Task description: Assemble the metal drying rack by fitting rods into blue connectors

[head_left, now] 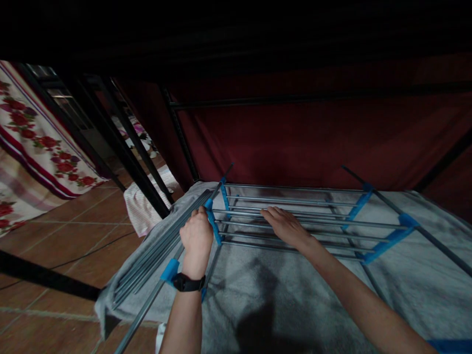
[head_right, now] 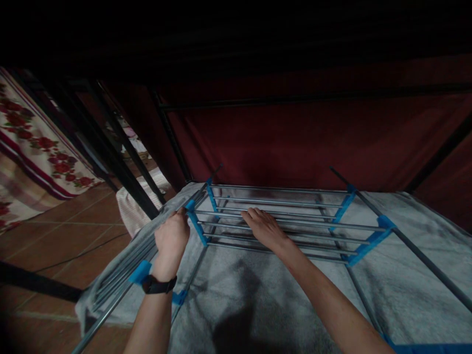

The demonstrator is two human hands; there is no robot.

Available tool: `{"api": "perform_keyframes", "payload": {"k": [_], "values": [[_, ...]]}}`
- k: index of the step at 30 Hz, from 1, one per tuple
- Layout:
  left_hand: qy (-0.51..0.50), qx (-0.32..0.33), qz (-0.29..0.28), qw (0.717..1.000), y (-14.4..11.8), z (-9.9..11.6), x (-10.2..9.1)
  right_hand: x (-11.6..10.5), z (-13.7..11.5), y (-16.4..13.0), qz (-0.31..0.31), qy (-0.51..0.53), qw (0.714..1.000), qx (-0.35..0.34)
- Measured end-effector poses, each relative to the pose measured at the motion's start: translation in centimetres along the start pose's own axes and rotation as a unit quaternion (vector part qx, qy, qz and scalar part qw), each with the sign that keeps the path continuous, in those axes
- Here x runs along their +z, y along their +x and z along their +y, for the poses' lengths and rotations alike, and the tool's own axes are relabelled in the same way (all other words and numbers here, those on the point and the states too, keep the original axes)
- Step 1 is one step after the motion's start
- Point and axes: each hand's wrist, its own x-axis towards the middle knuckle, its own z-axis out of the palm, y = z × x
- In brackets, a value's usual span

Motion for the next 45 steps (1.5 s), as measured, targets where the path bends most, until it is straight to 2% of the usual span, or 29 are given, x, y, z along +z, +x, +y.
{"api": "perform_keyframes", "payload": {"k": [8,18,24,32,41,45], "values": [[-0.007,0.016,0.036,0.999,0.0,-0.4,1.3,0.1,0.0,0.2,0.015,-0.012,1.0,0.007],[-0.009,0.014,0.036,0.999,-0.1,-0.3,1.0,0.5,-0.2,0.1,0.017,-0.042,0.999,0.008],[-0.012,0.007,0.057,0.998,-0.1,-0.3,1.4,0.5,-0.2,0.1,0.022,-0.05,0.999,0.007],[0.011,-0.016,0.057,0.998,-0.4,0.4,1.3,0.7,-0.3,0.0,0.03,-0.059,0.998,0.005],[0.016,-0.039,-0.027,0.999,0.6,1.8,-1.0,0.3,-0.6,-0.2,0.03,-0.065,0.997,0.008],[0.009,-0.054,-0.054,0.997,1.5,2.3,-1.2,0.0,-0.8,-0.2,0.034,-0.061,0.997,0.011]]}}
